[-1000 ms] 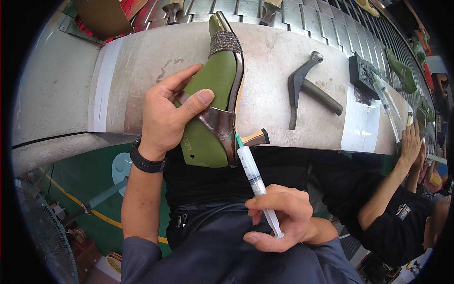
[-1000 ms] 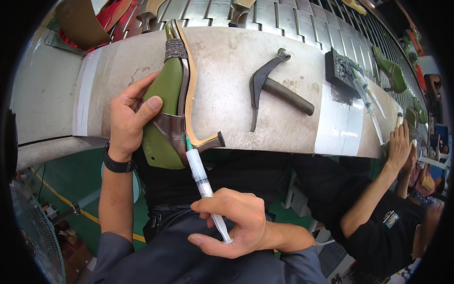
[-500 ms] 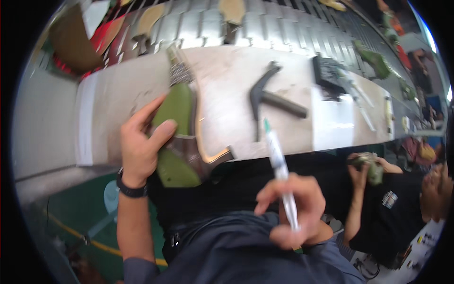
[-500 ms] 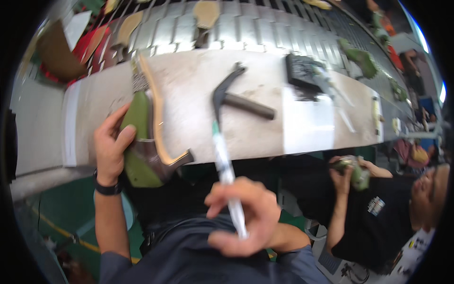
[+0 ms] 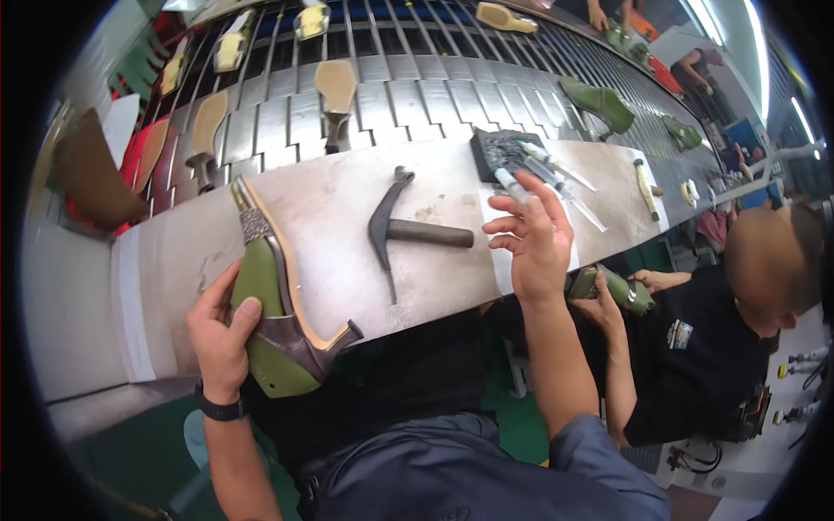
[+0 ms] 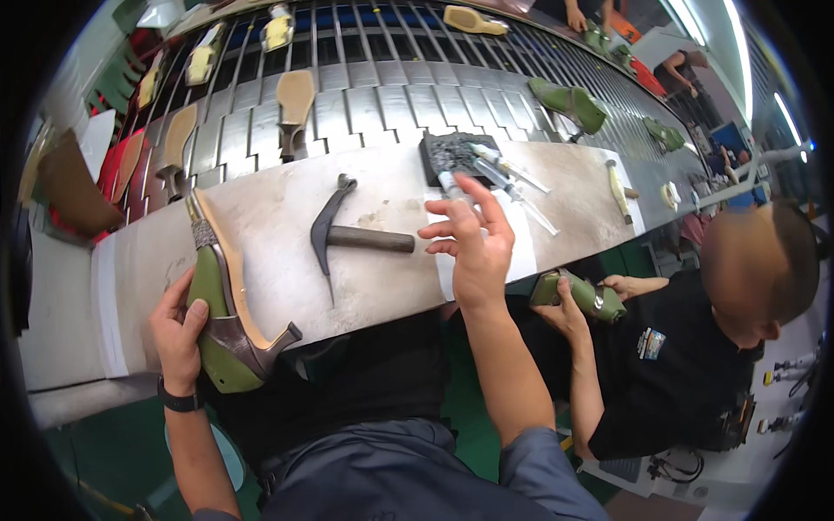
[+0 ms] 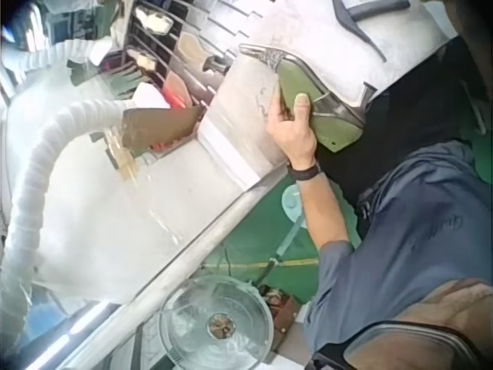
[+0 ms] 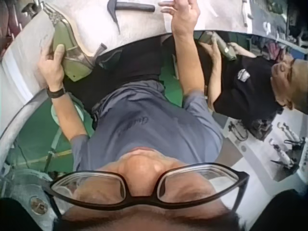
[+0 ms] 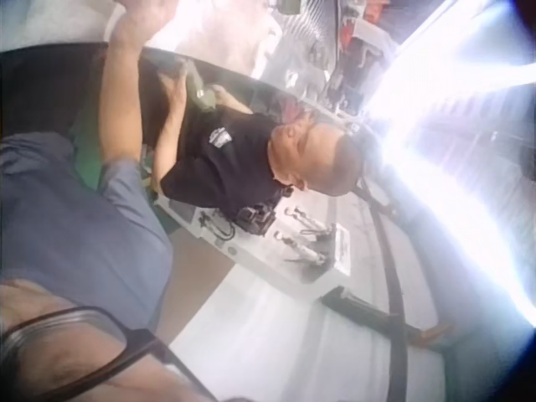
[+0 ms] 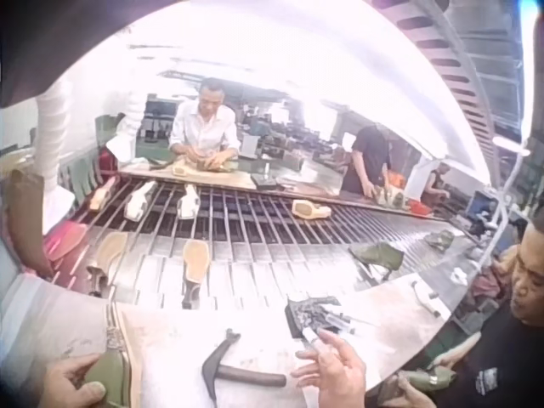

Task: The person assembles high-heeled shoes on a conveyor line by fitting soles onto shoe lasts by hand, injecting adhesive along the seams using a syringe, and tapping the edges and heels with a hammer.

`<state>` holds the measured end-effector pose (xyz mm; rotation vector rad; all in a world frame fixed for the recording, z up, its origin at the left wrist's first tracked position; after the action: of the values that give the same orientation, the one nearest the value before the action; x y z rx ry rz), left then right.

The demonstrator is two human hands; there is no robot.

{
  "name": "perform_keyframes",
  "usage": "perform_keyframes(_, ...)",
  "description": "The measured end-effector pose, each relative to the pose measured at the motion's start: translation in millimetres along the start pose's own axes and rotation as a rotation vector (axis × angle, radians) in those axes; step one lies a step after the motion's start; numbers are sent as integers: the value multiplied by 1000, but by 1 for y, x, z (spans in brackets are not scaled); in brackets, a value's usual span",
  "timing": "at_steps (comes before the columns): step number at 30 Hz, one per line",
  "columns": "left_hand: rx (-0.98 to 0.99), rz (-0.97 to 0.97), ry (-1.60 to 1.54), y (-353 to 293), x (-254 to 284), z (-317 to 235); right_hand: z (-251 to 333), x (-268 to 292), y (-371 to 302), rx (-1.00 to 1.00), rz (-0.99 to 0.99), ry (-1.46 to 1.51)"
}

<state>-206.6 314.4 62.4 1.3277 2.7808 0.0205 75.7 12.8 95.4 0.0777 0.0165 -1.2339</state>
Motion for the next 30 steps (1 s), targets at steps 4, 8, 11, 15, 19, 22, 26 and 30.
perform_keyframes(4, 3, 10, -8, 4, -4, 2, -9, -10, -52, -147, 39, 197)
perform_keyframes(8, -11, 2, -5, 9, -13, -2, -3, -40, -124, 243, 246, -273)
perform_keyframes(11, -10, -10, -8, 5, -5, 0, 13, -105, -145, 632, 584, -563)
perform_keyframes(15, -22, -11, -35, 6, -6, -2, -8, -141, -138, 688, 661, -655)
perform_keyframes(19, -18, -15, -27, 5, -7, -2, -24, -141, -136, 740, 619, -570)
perform_keyframes(22, -14, -18, -21, 3, -6, -2, -25, -141, -135, 754, 624, -575)
perform_keyframes(26, 18, -15, -51, 3, -6, -3, -23, -143, -129, 765, 646, -518)
perform_keyframes(30, -13, -16, -32, 4, -5, -1, -20, -144, -125, 753, 665, -455)
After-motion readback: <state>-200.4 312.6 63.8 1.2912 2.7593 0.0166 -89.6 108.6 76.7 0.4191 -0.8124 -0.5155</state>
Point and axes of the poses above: each hand's wrist, its own y-axis towards the middle knuckle, its own x-axis out of the back of the hand, z = x × y, the point moved 4 cm from there along y, towards the middle knuckle, and after that the axes turned 5 degrees about -y, right-handed, at the moved point
